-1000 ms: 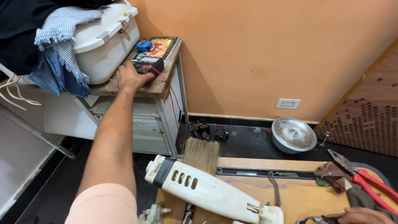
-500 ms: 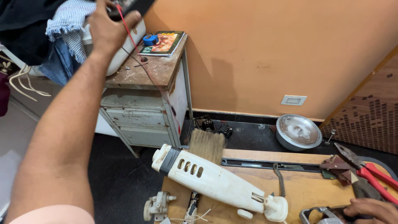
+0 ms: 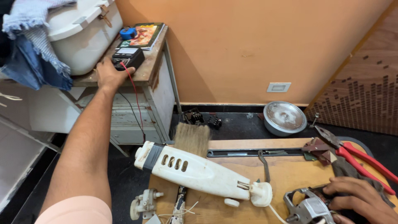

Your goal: The person disassembles an electric fan motor by hand, using a screwdriver and pliers to remove the housing and internal components, and applies black adhesive tape to the wiring.

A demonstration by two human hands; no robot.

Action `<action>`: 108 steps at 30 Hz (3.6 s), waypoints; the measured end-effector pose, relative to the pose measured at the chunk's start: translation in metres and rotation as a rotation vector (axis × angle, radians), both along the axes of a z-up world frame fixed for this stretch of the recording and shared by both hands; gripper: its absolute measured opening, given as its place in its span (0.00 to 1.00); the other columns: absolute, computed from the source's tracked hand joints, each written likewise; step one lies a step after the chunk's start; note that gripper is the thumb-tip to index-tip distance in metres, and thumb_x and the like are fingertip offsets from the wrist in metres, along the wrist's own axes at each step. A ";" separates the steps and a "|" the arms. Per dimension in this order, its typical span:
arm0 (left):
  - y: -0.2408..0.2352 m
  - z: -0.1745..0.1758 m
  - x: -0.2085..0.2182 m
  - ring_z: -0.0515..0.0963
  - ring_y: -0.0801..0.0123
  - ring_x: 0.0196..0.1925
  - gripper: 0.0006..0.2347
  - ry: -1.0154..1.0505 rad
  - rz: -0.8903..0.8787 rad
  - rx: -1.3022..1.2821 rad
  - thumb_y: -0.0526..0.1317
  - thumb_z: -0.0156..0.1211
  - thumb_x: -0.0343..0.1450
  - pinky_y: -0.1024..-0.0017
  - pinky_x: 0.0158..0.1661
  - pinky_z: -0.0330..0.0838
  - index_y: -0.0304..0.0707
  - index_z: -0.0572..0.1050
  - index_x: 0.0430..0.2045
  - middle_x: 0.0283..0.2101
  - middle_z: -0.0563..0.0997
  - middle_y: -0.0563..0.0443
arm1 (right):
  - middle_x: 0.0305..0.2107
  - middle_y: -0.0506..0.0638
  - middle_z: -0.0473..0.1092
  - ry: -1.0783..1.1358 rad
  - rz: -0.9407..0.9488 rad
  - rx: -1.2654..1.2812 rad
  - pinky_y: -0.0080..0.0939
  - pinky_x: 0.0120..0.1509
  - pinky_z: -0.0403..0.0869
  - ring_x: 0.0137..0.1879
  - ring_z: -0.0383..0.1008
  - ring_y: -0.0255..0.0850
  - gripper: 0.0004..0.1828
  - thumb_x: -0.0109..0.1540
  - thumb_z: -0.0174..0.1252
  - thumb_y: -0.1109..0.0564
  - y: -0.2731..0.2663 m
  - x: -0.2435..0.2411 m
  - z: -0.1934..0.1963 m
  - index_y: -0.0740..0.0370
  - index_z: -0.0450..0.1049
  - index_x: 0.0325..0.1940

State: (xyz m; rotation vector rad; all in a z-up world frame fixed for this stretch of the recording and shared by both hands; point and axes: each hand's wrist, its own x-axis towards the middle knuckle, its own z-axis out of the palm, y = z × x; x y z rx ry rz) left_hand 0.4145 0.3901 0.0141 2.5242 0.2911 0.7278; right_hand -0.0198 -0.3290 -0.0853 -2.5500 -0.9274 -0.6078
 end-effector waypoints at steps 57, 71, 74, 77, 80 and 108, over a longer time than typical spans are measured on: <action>-0.420 0.011 -0.413 0.73 0.46 0.51 0.22 -0.049 -1.217 0.092 0.52 0.69 0.62 0.53 0.51 0.68 0.32 0.77 0.39 0.46 0.75 0.39 | 0.51 0.61 0.73 0.436 -0.285 0.138 0.47 0.61 0.72 0.59 0.76 0.51 0.55 0.38 0.80 0.44 0.064 -0.030 0.112 0.64 0.64 0.63; -0.421 0.008 -0.406 0.74 0.48 0.49 0.15 -0.022 -1.269 0.083 0.47 0.65 0.67 0.55 0.50 0.69 0.31 0.75 0.34 0.43 0.74 0.40 | 0.39 0.50 0.82 0.683 -0.300 0.273 0.37 0.52 0.79 0.46 0.82 0.35 0.30 0.49 0.70 0.62 0.017 -0.032 0.105 0.58 0.75 0.56; -0.420 0.012 -0.404 0.74 0.48 0.49 0.14 0.005 -1.293 0.096 0.46 0.66 0.67 0.56 0.51 0.69 0.31 0.74 0.31 0.43 0.73 0.40 | 0.36 0.49 0.83 0.590 -0.365 0.348 0.36 0.49 0.80 0.43 0.82 0.33 0.20 0.53 0.66 0.63 0.013 -0.039 0.109 0.61 0.79 0.50; -0.420 0.016 -0.404 0.74 0.48 0.50 0.15 0.024 -1.310 0.105 0.45 0.65 0.67 0.56 0.51 0.70 0.30 0.73 0.32 0.43 0.73 0.40 | 0.35 0.49 0.82 0.504 -0.555 0.402 0.36 0.46 0.79 0.41 0.82 0.32 0.17 0.55 0.66 0.63 0.011 -0.049 0.118 0.61 0.80 0.48; -0.418 0.018 -0.403 0.73 0.48 0.50 0.15 0.026 -1.322 0.116 0.45 0.65 0.67 0.56 0.51 0.70 0.29 0.73 0.33 0.44 0.73 0.40 | 0.34 0.49 0.82 0.478 -0.566 0.350 0.37 0.44 0.78 0.39 0.81 0.34 0.15 0.54 0.67 0.62 0.007 -0.052 0.120 0.61 0.81 0.45; -0.400 0.019 -0.404 0.74 0.46 0.53 0.21 -0.235 -1.355 0.321 0.50 0.64 0.69 0.54 0.56 0.68 0.29 0.73 0.45 0.46 0.76 0.39 | 0.38 0.45 0.80 0.392 -0.428 -0.065 0.43 0.56 0.75 0.49 0.78 0.44 0.10 0.55 0.67 0.48 -0.019 -0.111 0.118 0.54 0.80 0.36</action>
